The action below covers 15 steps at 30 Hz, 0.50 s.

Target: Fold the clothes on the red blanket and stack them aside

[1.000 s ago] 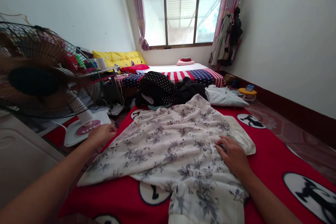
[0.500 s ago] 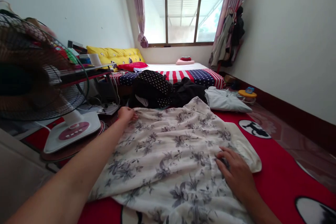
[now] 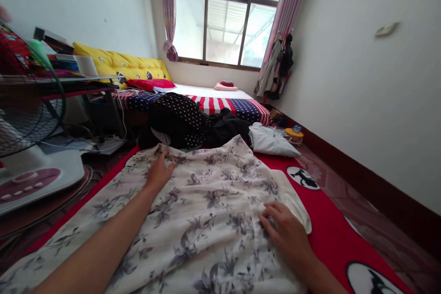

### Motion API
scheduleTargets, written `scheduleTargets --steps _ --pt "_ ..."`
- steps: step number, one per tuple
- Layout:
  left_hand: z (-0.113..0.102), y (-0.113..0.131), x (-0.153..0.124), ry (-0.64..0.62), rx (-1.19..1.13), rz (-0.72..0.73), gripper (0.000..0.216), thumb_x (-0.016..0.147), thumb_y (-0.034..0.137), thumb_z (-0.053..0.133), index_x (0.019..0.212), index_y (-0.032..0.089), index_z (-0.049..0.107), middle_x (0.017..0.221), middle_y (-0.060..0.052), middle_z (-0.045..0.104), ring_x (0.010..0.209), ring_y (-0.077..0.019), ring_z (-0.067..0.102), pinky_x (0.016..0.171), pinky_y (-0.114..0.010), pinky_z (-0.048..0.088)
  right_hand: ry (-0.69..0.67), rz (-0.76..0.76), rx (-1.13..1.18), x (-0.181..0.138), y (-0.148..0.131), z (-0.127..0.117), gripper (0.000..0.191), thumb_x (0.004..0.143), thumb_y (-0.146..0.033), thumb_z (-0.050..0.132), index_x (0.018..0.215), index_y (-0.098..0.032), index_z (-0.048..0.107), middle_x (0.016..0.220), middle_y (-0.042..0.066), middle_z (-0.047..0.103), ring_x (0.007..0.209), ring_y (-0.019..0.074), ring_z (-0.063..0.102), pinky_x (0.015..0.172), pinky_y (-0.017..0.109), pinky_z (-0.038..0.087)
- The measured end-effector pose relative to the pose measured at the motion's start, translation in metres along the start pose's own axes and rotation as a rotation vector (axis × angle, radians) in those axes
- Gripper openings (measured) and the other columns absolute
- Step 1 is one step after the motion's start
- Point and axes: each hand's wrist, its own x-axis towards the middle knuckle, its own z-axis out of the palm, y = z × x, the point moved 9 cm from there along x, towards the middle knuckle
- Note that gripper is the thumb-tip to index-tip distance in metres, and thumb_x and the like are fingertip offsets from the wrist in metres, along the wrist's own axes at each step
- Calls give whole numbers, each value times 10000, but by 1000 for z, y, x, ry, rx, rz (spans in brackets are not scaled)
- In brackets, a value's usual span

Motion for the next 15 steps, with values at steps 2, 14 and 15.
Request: scheduleTargets --steps 2,14,15 --pt "-4 0 -1 32 4 14 380 849 333 482 1149 136 604 1155 -139 650 1109 -294 585 975 -377 426 37 31 -50 27 17 -13 189 887 -325 478 788 -244 616 945 47 669 908 227 608 811 335 449" --pt "13 26 -7 -120 238 237 440 867 440 441 1169 216 669 1279 -72 604 1154 -278 558 1009 -404 390 -9 337 -323 106 115 -9 227 860 -365 490 907 -222 660 853 66 690 793 228 632 612 291 355" --pt "15 28 -8 -134 277 246 448 866 445 449 1193 220 656 1293 -80 593 1180 -284 542 1026 -423 372 4 328 -338 106 117 -13 226 865 -354 478 884 -221 659 835 68 688 786 229 631 611 294 350"
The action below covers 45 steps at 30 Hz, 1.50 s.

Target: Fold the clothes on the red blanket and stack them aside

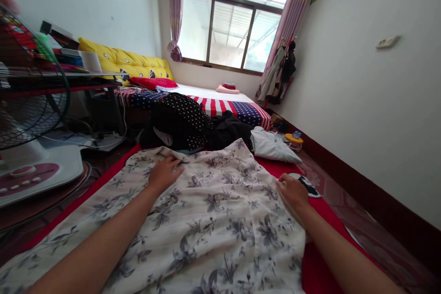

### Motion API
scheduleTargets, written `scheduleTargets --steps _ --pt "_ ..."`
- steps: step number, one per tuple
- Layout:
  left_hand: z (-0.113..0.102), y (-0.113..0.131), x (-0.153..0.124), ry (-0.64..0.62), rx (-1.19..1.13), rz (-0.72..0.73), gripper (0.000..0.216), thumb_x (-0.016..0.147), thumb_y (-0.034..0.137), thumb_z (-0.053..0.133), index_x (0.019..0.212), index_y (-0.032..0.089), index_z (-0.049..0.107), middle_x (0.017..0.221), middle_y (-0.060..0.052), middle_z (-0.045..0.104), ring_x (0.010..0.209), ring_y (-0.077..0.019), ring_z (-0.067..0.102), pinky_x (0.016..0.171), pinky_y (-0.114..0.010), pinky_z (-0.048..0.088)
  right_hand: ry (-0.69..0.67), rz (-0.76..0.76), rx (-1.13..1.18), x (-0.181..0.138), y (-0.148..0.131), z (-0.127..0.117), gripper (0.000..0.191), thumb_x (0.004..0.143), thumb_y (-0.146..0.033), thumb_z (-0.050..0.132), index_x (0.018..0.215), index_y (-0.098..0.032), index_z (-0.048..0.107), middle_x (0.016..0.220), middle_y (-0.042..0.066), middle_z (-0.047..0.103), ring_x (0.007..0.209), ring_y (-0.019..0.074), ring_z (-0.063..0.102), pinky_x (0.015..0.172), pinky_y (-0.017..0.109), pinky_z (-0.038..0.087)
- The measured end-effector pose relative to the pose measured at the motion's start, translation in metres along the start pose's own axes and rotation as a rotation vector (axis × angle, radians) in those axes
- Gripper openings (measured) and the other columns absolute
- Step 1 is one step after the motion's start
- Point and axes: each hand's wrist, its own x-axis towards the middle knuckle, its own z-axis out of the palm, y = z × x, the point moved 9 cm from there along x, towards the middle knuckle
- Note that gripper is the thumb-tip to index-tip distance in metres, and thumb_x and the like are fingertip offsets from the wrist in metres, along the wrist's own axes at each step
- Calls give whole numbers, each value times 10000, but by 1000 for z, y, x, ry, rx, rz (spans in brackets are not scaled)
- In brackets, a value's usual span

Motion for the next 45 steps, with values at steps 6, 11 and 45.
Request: scheduleTargets --steps 6,11,45 --pt "5 23 4 -125 32 96 564 866 515 438 1308 189 570 1345 -129 534 1230 -296 500 1027 -414 377 64 85 -49 4 47 -9 200 841 -312 499 873 -205 665 817 84 684 784 233 637 618 295 382" --pt "15 46 7 -149 29 180 572 877 525 428 1327 194 550 1365 -124 523 1218 -296 504 1041 -403 359 -8 119 -144 7 57 -9 203 810 -249 501 842 -205 696 798 106 680 749 252 647 618 326 420" --pt "29 46 -4 -279 129 160 538 889 468 393 1423 399 380 1534 -60 325 1408 -354 242 1066 -621 164 -85 -554 336 -28 -213 32 399 915 -364 493 1266 -185 559 1361 92 543 1280 218 445 1104 408 261"
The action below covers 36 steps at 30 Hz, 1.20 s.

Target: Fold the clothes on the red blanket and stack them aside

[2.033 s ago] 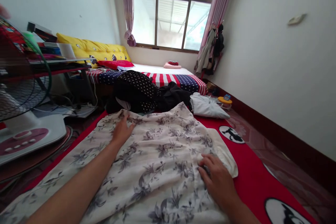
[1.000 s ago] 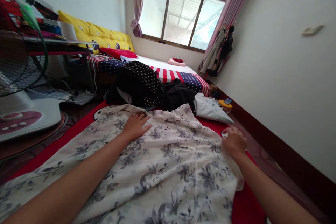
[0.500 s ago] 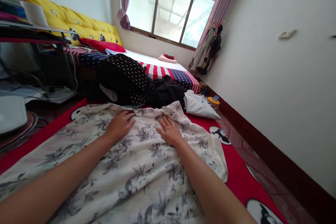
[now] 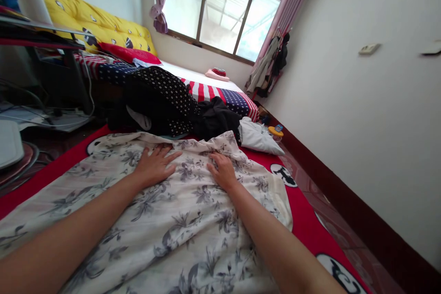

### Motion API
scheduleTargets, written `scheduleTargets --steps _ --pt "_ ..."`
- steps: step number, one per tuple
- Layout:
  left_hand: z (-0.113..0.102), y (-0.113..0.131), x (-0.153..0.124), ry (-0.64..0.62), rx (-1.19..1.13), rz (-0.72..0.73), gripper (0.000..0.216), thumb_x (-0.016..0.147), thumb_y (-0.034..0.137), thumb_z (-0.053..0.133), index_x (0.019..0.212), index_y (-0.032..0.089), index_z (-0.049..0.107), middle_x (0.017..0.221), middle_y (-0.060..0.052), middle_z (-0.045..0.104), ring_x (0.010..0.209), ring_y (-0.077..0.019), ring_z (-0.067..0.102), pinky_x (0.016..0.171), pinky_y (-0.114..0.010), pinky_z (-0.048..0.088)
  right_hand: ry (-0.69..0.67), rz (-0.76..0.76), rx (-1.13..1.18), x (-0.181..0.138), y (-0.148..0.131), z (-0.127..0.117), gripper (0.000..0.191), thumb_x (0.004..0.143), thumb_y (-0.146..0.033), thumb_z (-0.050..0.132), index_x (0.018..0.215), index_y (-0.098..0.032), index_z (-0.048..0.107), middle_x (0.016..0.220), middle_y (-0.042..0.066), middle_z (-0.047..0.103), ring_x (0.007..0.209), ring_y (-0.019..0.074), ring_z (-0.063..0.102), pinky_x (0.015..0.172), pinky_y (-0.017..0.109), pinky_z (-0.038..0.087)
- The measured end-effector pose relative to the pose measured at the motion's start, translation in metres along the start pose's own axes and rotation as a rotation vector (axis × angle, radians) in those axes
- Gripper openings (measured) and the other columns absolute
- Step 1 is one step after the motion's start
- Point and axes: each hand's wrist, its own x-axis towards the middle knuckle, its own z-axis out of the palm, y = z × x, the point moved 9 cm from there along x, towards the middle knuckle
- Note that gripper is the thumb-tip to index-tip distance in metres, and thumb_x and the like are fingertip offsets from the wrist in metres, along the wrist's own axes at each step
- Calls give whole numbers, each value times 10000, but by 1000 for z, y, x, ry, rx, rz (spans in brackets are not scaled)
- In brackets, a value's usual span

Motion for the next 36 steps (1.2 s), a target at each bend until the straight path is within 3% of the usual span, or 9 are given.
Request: scheduleTargets --steps 4,8,12,17,20,25,29,32,36 --pt "3 3 -3 64 12 19 522 908 512 357 1419 405 385 1523 -67 346 1403 -347 253 1067 -623 135 20 -89 24 -6 -40 -14 398 932 -386 468 1292 -227 529 1378 72 533 1314 223 410 1138 472 174" --pt "3 4 -6 83 4 26 528 911 534 351 1419 395 388 1518 -81 354 1404 -342 258 1068 -623 143 -239 -225 45 -20 -81 17 531 926 -539 411 1405 -309 401 1488 24 409 1390 232 305 1137 509 169" --pt "-1 2 -3 14 -16 23 519 928 488 338 1433 375 371 1546 -71 299 1429 -332 204 1088 -627 105 -246 -131 -50 -24 -76 37 590 925 -590 357 1448 -318 336 1576 28 214 1449 268 142 1139 543 117" --pt "-5 7 -22 -258 -80 31 601 872 476 449 1448 331 359 1576 -101 188 1438 -373 148 1066 -658 176 -230 -136 -75 -25 -74 41 606 931 -601 318 1460 -306 313 1579 38 206 1448 270 143 1138 542 120" --pt "-7 5 -43 -243 -86 105 677 803 599 519 1428 384 376 1578 -65 188 1438 -377 145 1071 -663 160 -216 -134 -79 -25 -73 39 614 931 -609 300 1463 -302 307 1578 42 207 1447 271 145 1136 545 121" --pt "-15 -72 -53 -94 -1 -86 609 896 538 452 1459 355 312 1576 -45 215 1424 -323 220 1088 -619 170 -233 -135 -75 -25 -73 42 609 930 -610 303 1462 -315 312 1579 34 206 1448 264 147 1139 537 122" --pt "-44 -107 -54 -56 79 -210 478 944 429 418 1374 227 469 1433 -137 466 1273 -346 418 1011 -651 256 -252 -116 -86 -24 -71 44 599 931 -591 322 1465 -320 312 1579 28 203 1451 262 137 1140 537 117" --pt "-62 -79 -62 -5 140 -191 379 919 313 461 1196 108 620 1369 -197 503 1318 -377 346 1076 -603 171 -250 -118 -98 -22 -70 46 591 938 -571 322 1465 -304 319 1578 37 201 1451 269 139 1138 545 115" --pt "-38 -9 -83 -58 9 118 517 919 502 426 1404 323 432 1512 -23 373 1369 -231 345 1126 -361 227 -240 -124 -112 -21 -68 50 587 939 -567 317 1465 -306 319 1575 39 208 1448 268 155 1132 554 130"
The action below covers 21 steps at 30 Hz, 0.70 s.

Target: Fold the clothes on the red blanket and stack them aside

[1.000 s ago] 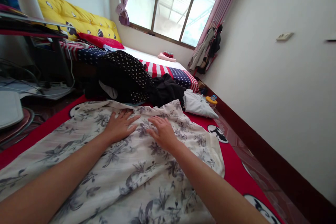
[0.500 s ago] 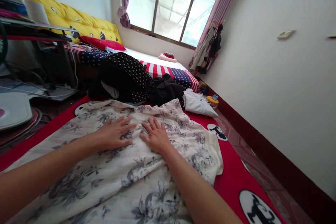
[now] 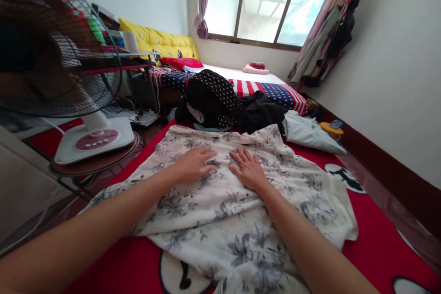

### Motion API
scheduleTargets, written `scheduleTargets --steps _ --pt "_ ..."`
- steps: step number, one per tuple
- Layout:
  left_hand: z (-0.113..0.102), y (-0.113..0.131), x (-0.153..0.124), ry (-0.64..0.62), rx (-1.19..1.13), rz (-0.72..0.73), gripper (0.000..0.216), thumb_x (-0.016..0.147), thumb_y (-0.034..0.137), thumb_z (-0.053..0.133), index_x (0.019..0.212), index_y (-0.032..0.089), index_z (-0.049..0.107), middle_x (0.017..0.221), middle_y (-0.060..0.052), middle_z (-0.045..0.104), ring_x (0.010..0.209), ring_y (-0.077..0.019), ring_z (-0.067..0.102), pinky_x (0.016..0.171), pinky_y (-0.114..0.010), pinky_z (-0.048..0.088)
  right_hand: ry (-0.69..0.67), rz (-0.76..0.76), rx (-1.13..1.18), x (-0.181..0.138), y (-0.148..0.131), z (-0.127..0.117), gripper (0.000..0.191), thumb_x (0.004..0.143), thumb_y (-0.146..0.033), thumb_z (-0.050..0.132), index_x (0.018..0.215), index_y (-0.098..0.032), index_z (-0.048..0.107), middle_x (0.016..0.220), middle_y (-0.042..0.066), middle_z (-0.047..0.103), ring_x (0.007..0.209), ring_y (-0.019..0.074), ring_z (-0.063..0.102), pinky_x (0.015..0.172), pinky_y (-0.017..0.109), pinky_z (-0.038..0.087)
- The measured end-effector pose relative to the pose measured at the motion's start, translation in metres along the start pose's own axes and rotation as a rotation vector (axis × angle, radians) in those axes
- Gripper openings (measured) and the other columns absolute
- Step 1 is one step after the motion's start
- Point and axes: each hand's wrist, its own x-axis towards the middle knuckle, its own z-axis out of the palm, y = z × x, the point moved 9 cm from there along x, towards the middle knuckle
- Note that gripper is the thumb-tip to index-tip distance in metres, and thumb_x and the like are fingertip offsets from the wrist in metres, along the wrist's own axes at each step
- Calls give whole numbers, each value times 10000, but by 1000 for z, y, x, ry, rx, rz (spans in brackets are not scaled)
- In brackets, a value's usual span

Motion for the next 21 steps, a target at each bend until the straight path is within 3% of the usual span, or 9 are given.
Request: scheduleTargets --steps 2,6,10,14,18,21 --pt "15 9 -4 -7 -88 54 594 902 603 380 1444 363 352 1564 0 264 1425 -254 243 1151 -423 159 -1 2 -7 0 1 1 585 938 -567 317 1465 -311 317 1575 35 209 1447 266 157 1129 556 141" --pt "28 -30 4 36 -108 -142 627 904 623 340 1464 341 318 1586 -24 176 1451 -300 145 1142 -520 121 -3 6 -14 0 1 0 584 935 -571 322 1464 -323 313 1572 29 223 1445 263 167 1128 549 153" --pt "16 -53 8 119 -132 -204 540 925 514 384 1417 294 424 1546 -47 306 1412 -267 280 1131 -443 234 55 9 -8 -4 1 -5 541 935 -535 359 1430 -317 376 1542 40 307 1423 260 233 1115 538 194" --pt "-5 -82 -4 210 -152 -368 460 894 413 479 1308 227 558 1389 -70 529 1266 -224 490 1032 -315 391 256 5 65 -10 2 -23 442 942 -444 385 1247 -187 575 1362 118 537 1283 246 448 1074 436 312" --pt "-22 -118 -12 194 -127 -517 489 820 428 588 1261 216 596 1264 -112 616 1176 -291 560 939 -372 455 504 10 165 -23 5 -48 377 953 -387 363 1039 -166 657 1164 124 640 1115 238 558 1008 372 379" --pt "-28 -141 -14 147 -128 -618 590 734 474 681 1246 193 603 1259 -155 611 1165 -347 560 892 -411 470 597 -24 191 -30 2 -59 343 952 -367 372 966 -184 662 1103 104 650 1053 232 576 976 363 392"
